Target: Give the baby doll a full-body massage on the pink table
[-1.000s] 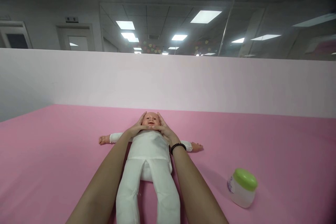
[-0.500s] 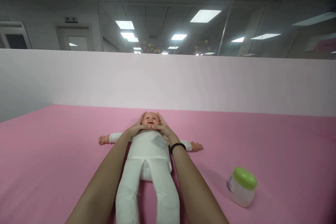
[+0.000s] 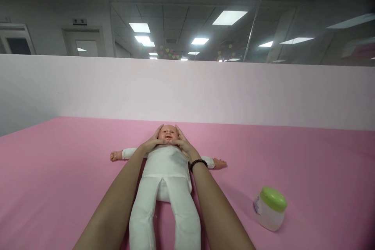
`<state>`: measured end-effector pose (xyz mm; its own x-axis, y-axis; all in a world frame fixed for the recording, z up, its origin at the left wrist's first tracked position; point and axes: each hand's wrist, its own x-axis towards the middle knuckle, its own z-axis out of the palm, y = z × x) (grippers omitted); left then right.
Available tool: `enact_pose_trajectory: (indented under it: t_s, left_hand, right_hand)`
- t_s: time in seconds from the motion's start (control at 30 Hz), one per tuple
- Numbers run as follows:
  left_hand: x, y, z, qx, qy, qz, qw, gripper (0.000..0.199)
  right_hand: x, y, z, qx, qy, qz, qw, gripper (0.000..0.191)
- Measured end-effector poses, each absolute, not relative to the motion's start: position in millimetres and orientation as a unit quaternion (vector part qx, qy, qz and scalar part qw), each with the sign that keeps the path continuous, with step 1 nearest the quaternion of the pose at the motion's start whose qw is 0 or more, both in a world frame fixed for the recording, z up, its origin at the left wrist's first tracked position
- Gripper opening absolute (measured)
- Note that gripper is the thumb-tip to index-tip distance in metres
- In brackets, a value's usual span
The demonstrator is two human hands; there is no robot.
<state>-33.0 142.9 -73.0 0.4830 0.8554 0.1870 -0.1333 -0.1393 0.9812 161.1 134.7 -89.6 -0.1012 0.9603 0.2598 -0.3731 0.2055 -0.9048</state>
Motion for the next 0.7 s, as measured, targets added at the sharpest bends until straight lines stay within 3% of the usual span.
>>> enact_pose_trajectory:
  t_s: [0.1, 0.27, 0.7]
  left_hand:
    - [-33.6, 142.0, -72.4, 0.633, 0.29, 0.41, 0.589, 0.117]
    - [-32.8, 140.7, -69.9, 0.622, 0.293, 0.41, 0.599, 0.117]
    - [-31.9, 139.5, -69.5, 0.627, 0.288, 0.406, 0.599, 0.117]
  right_hand:
    - [159.1, 131.3, -90.2, -0.3, -0.49, 0.557, 0.6, 0.052]
    - [151.0, 125.8, -92.0, -0.299, -0.486, 0.558, 0.603, 0.092]
    - [150.3, 124.0, -89.7, -0.305, -0.478, 0.563, 0.601, 0.099]
